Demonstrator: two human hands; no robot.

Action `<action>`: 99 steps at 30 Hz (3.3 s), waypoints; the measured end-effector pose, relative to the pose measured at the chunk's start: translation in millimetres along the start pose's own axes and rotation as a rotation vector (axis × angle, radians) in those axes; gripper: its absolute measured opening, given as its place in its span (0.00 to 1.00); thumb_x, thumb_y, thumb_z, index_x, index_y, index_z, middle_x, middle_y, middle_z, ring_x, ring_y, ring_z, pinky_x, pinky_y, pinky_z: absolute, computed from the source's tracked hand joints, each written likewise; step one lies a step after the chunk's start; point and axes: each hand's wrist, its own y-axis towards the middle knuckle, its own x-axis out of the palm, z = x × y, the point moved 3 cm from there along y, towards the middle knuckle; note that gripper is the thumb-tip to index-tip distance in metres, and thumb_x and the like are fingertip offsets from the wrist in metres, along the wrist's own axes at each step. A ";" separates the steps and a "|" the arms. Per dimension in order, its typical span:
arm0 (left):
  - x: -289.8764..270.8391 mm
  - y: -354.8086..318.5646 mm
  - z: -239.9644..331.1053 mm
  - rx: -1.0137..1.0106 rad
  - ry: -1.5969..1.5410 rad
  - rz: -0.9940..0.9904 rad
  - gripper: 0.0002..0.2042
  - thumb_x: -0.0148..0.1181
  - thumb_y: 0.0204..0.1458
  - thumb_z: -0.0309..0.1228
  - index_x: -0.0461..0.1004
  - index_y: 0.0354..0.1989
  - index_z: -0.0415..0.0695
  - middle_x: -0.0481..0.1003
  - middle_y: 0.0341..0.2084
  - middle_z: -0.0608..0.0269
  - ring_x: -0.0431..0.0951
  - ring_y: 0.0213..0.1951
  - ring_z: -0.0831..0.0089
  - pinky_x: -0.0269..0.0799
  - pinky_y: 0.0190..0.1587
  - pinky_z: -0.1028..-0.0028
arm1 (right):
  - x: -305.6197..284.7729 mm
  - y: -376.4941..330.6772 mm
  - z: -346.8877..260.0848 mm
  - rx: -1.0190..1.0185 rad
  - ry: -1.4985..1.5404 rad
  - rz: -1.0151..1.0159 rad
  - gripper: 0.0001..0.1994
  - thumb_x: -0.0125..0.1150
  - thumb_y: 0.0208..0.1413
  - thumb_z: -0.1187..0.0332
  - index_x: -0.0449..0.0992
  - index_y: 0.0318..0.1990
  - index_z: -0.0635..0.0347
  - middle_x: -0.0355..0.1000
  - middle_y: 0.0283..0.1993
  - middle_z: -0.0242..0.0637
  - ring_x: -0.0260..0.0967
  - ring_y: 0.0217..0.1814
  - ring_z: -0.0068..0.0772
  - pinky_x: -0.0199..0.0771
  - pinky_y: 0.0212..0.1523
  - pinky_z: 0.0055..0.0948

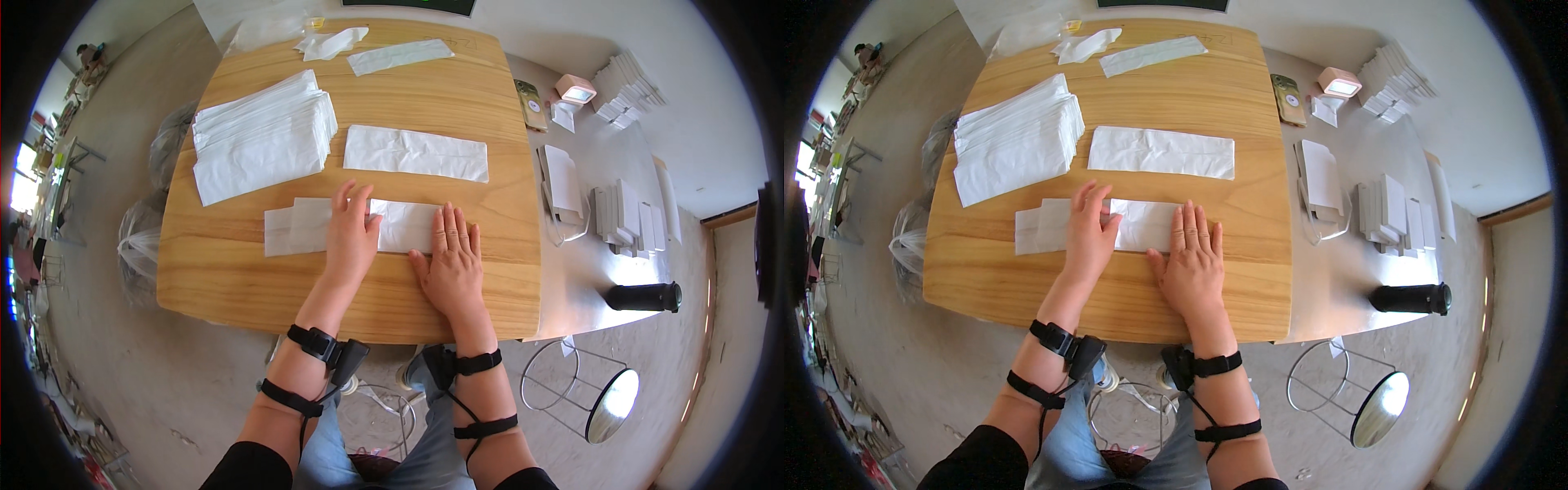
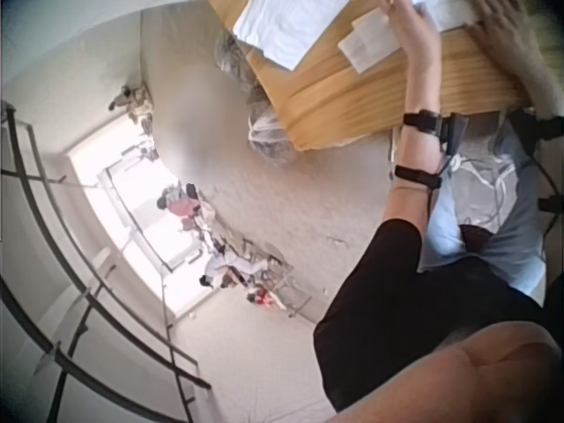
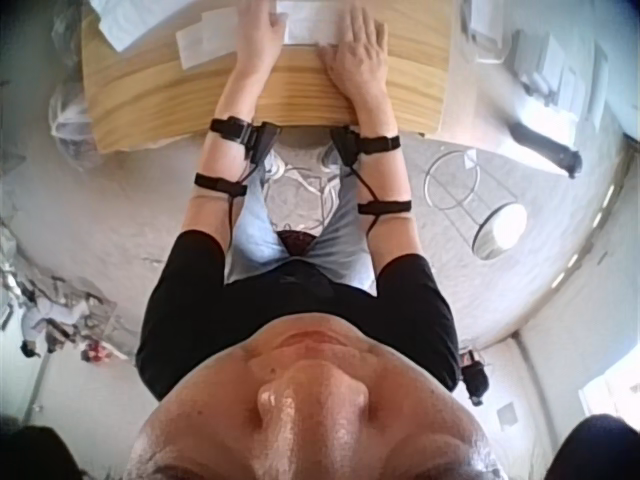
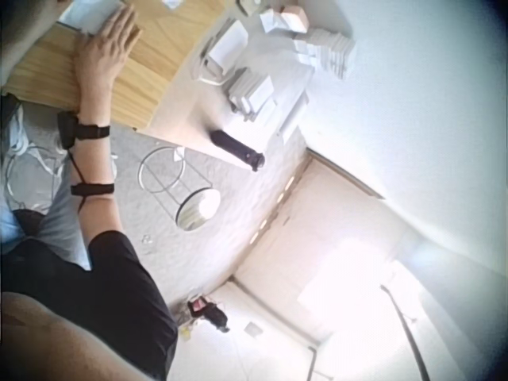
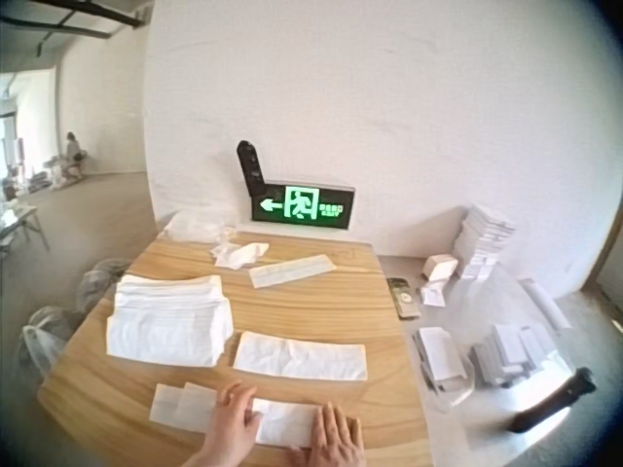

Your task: Folding long white plastic strips or bags on a wooden table.

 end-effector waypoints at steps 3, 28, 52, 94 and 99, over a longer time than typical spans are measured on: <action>0.3 -0.3 0.3 0.031 0.028 0.013 0.23 0.64 0.48 0.17 0.68 0.53 0.42 0.63 0.58 0.49 0.78 0.37 0.62 0.77 0.38 0.67 | 1.0 -0.2 -0.6 -0.016 -0.036 -0.031 0.36 0.56 0.58 0.50 0.60 0.66 0.69 0.55 0.72 0.49 0.49 0.75 0.46 0.42 0.74 0.51; -126.1 15.0 -31.1 -0.304 -0.162 -0.001 0.11 0.66 0.52 0.33 0.74 0.34 0.37 0.75 0.27 0.61 0.74 0.27 0.75 0.70 0.31 0.74 | -21.2 8.9 -29.5 -0.108 0.363 0.170 0.34 0.71 0.45 0.70 0.63 0.61 0.66 0.67 0.57 0.52 0.64 0.60 0.53 0.64 0.60 0.46; -49.6 3.7 -19.4 0.139 0.068 0.010 0.19 0.64 0.53 0.29 0.70 0.53 0.41 0.71 0.54 0.53 0.67 0.57 0.53 0.64 0.59 0.62 | -5.4 -0.2 40.9 0.683 1.345 0.490 0.16 0.61 0.54 0.81 0.66 0.49 0.64 0.71 0.44 0.33 0.68 0.43 0.22 0.71 0.45 0.23; -24.7 -0.9 -16.4 0.230 0.209 -0.018 0.15 0.65 0.48 0.25 0.73 0.45 0.41 0.71 0.50 0.54 0.68 0.54 0.52 0.64 0.58 0.59 | -1.8 -0.5 7.9 -0.046 0.008 0.025 0.31 0.57 0.60 0.58 0.60 0.65 0.70 0.58 0.69 0.53 0.53 0.73 0.50 0.50 0.72 0.48; -26.7 0.9 -16.9 0.194 0.155 -0.015 0.09 0.65 0.48 0.23 0.72 0.36 0.41 0.72 0.46 0.55 0.70 0.52 0.53 0.65 0.55 0.60 | -1.1 -0.2 8.6 -0.039 -0.006 0.020 0.31 0.57 0.60 0.58 0.62 0.65 0.69 0.58 0.70 0.51 0.53 0.73 0.49 0.49 0.72 0.47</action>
